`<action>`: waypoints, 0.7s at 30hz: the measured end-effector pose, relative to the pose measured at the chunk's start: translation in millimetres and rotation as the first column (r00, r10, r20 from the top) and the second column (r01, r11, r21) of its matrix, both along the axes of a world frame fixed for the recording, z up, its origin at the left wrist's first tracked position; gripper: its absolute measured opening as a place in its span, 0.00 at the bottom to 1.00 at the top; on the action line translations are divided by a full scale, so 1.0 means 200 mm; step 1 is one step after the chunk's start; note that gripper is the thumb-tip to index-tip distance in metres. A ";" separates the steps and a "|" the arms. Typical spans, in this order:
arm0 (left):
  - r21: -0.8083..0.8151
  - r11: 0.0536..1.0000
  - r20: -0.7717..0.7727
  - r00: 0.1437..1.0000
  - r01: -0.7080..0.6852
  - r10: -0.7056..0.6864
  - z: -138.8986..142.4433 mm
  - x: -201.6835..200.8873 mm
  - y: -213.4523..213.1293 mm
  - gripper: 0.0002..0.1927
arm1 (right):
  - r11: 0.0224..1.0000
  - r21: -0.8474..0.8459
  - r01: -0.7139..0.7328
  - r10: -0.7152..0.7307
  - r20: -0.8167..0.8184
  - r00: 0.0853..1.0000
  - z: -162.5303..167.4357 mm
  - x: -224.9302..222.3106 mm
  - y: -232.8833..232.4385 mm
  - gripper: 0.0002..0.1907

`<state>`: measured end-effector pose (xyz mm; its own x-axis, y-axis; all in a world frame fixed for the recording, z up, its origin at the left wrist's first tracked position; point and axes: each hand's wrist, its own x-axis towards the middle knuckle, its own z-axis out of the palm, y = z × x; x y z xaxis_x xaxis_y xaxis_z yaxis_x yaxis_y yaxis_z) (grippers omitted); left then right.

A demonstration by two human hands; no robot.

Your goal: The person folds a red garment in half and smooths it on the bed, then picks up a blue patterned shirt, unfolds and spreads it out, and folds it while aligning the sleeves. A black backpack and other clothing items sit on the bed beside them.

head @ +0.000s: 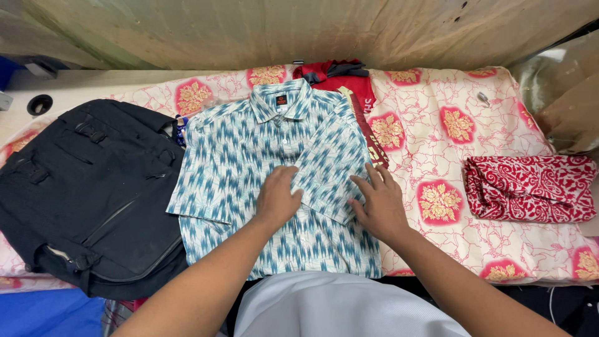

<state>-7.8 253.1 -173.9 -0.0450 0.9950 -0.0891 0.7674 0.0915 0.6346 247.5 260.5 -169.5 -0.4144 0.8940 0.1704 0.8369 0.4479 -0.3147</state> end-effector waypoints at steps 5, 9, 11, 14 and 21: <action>-0.299 0.874 -0.168 0.881 0.382 -0.442 -0.01 0.04 -0.05 0.35 | 0.929 -0.365 0.067 0.025 0.242 0.970 -0.11 0.08 0.03 0.39; -0.388 0.829 -0.186 0.847 0.402 -0.497 -0.01 0.04 -0.08 0.41 | 0.911 -0.410 0.047 0.097 0.324 0.941 -0.19 0.13 0.03 0.44; -0.398 0.822 -0.196 0.837 0.408 -0.510 -0.01 0.04 -0.08 0.42 | 0.900 -0.432 0.060 0.095 0.328 0.940 -0.21 0.14 0.04 0.44; -0.389 0.828 -0.194 0.843 0.404 -0.502 -0.01 0.03 -0.10 0.41 | 0.894 -0.443 0.075 0.086 0.331 0.940 -0.21 0.13 0.04 0.44; -0.262 0.875 -0.147 0.879 0.408 -0.454 -0.01 -0.07 -0.21 0.37 | 0.879 -0.468 0.091 0.085 0.341 0.936 -0.17 0.11 0.05 0.47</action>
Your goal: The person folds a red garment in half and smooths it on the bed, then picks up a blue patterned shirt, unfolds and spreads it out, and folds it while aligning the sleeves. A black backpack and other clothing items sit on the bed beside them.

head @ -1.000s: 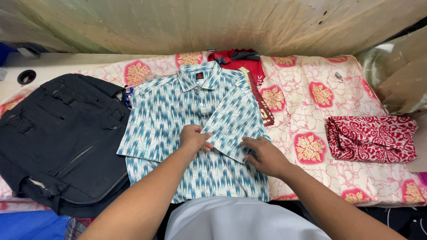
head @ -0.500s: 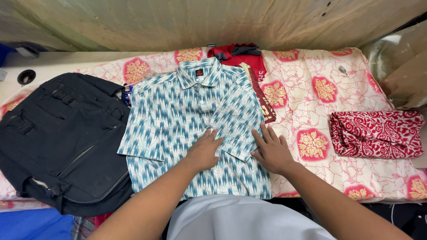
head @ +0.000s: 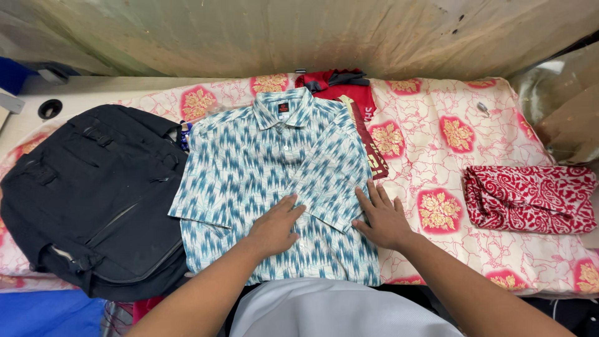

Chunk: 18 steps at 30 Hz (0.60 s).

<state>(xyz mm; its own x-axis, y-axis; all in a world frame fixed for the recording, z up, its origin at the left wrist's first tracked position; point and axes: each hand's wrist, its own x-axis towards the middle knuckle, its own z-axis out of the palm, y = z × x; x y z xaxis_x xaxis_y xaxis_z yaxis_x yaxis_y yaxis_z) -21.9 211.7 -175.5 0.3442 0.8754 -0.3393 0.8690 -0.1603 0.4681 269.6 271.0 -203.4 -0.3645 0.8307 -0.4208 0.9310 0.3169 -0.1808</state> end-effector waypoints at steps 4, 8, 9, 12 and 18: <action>0.031 0.970 0.021 0.970 -0.242 0.242 0.03 -0.10 -0.02 0.26 | 1.000 -0.010 0.013 -0.013 0.000 1.000 0.01 0.00 0.01 0.48; 0.272 0.878 0.025 0.915 -0.394 0.403 0.09 -0.29 -0.02 0.15 | 1.000 0.020 0.017 -0.017 -0.020 1.000 -0.01 0.01 0.02 0.47; 0.347 0.839 0.022 0.898 -0.418 0.439 0.11 -0.33 -0.02 0.13 | 0.999 0.029 0.019 -0.018 -0.025 1.000 -0.01 0.01 0.02 0.47; 0.575 0.667 -0.007 0.813 -0.473 0.582 0.18 -0.45 -0.07 0.17 | 0.998 0.052 0.034 -0.033 -0.023 0.999 -0.05 0.01 0.02 0.47; 0.146 0.288 0.030 0.296 -0.946 0.955 0.23 -0.68 0.01 0.43 | 0.993 0.069 0.100 -0.099 -0.021 0.995 -0.13 0.03 0.02 0.47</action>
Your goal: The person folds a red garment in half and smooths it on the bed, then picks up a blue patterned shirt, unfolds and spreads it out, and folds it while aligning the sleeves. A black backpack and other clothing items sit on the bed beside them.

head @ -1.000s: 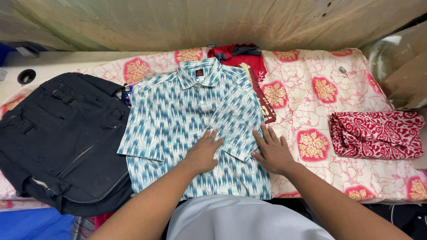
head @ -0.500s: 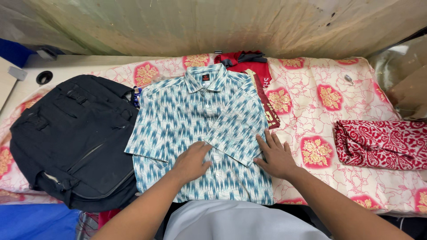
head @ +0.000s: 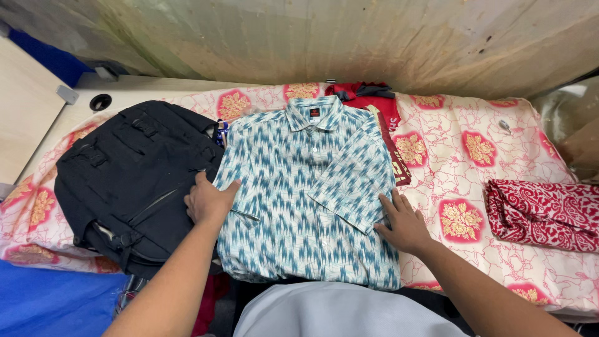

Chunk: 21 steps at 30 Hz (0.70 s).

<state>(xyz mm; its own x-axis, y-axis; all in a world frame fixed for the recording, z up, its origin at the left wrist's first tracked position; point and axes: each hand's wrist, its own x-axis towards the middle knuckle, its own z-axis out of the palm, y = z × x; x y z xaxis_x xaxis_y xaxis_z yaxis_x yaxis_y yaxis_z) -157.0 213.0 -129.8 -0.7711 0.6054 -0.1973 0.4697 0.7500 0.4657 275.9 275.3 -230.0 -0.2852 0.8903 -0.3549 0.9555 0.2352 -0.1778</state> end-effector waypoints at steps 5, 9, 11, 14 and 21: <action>0.278 0.945 0.320 0.944 -0.171 0.077 -0.06 -0.02 -0.04 0.14 | 0.994 -0.031 0.101 -0.101 0.009 0.995 0.00 -0.01 -0.03 0.48; 0.396 0.908 0.185 0.981 -0.135 0.065 -0.02 0.00 -0.04 0.11 | 0.984 0.029 0.177 -0.176 -0.032 0.984 0.11 -0.04 -0.05 0.44; 0.450 0.879 0.303 0.953 -0.156 0.014 0.02 0.01 -0.02 0.11 | 0.976 0.129 0.175 -0.160 -0.123 0.979 0.20 -0.08 -0.07 0.40; 0.519 0.835 0.482 0.869 -0.180 -0.113 0.08 0.05 0.04 0.11 | 0.952 0.250 0.177 -0.095 -0.311 0.946 0.35 -0.19 -0.08 0.34; 0.608 0.750 0.737 0.538 -0.262 -0.409 0.15 0.20 0.25 0.11 | 0.992 0.078 0.097 -0.029 -0.615 0.788 0.61 -0.63 -0.11 0.30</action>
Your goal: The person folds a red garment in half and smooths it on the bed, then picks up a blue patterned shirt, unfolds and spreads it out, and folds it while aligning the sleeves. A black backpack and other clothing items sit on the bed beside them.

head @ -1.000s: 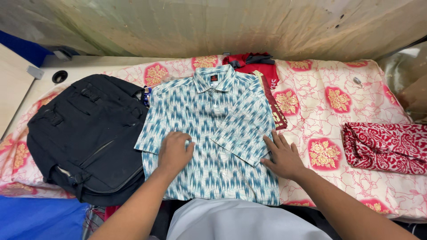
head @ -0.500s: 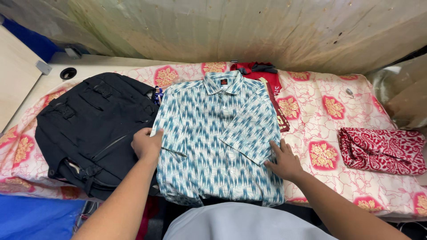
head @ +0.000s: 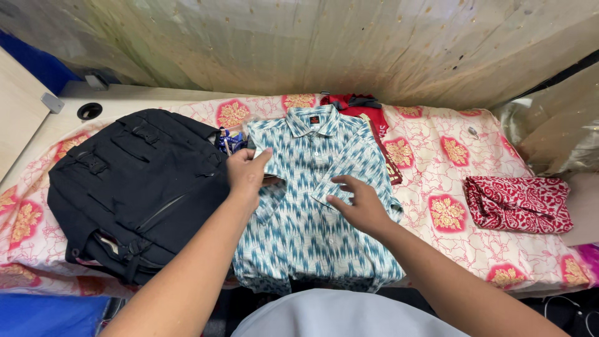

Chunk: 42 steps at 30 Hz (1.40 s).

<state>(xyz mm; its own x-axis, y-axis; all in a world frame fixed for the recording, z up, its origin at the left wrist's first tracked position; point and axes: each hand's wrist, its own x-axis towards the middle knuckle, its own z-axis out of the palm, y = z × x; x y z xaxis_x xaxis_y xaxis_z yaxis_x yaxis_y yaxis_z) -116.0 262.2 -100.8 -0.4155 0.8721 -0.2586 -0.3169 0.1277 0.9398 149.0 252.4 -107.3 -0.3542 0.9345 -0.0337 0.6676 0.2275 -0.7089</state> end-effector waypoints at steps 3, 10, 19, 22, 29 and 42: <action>0.022 0.996 0.064 0.994 0.084 -0.085 0.01 0.07 0.06 0.11 | 0.995 0.023 -0.096 0.098 -0.124 0.987 0.04 -0.17 -0.01 0.33; 0.033 0.974 -0.007 0.975 0.224 -0.224 -0.02 0.17 0.12 0.14 | 0.968 -0.227 0.110 -0.164 -0.233 0.958 0.00 -0.41 0.06 0.34; -0.175 0.972 -0.656 0.718 0.155 -0.232 -0.21 0.06 0.02 0.19 | 0.858 -0.480 0.179 -0.391 -0.386 0.836 -0.16 -0.32 0.27 0.11; -0.221 0.949 -0.826 0.474 0.226 -0.305 -0.27 -0.02 -0.06 0.20 | 0.792 -0.567 0.224 -0.474 -0.341 0.812 -0.21 -0.29 0.33 0.15; -0.348 0.895 -0.844 0.323 0.279 -0.429 -0.28 -0.07 -0.15 0.23 | 0.693 -0.654 0.302 -0.549 -0.208 0.810 -0.35 -0.21 0.40 0.16; -0.416 0.846 -0.846 0.199 0.334 -0.494 -0.23 -0.13 0.18 0.37 | 0.948 -0.084 0.306 -0.307 0.006 0.952 -0.26 -0.15 0.36 0.15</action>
<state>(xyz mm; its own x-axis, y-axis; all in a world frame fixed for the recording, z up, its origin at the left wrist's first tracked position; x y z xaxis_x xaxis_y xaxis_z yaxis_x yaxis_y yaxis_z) -142.4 298.1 -145.9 -0.0296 0.9948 -0.0970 0.8454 0.0767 0.5285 119.9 323.6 -159.2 -0.0520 0.9921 -0.1145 0.6908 -0.0471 -0.7215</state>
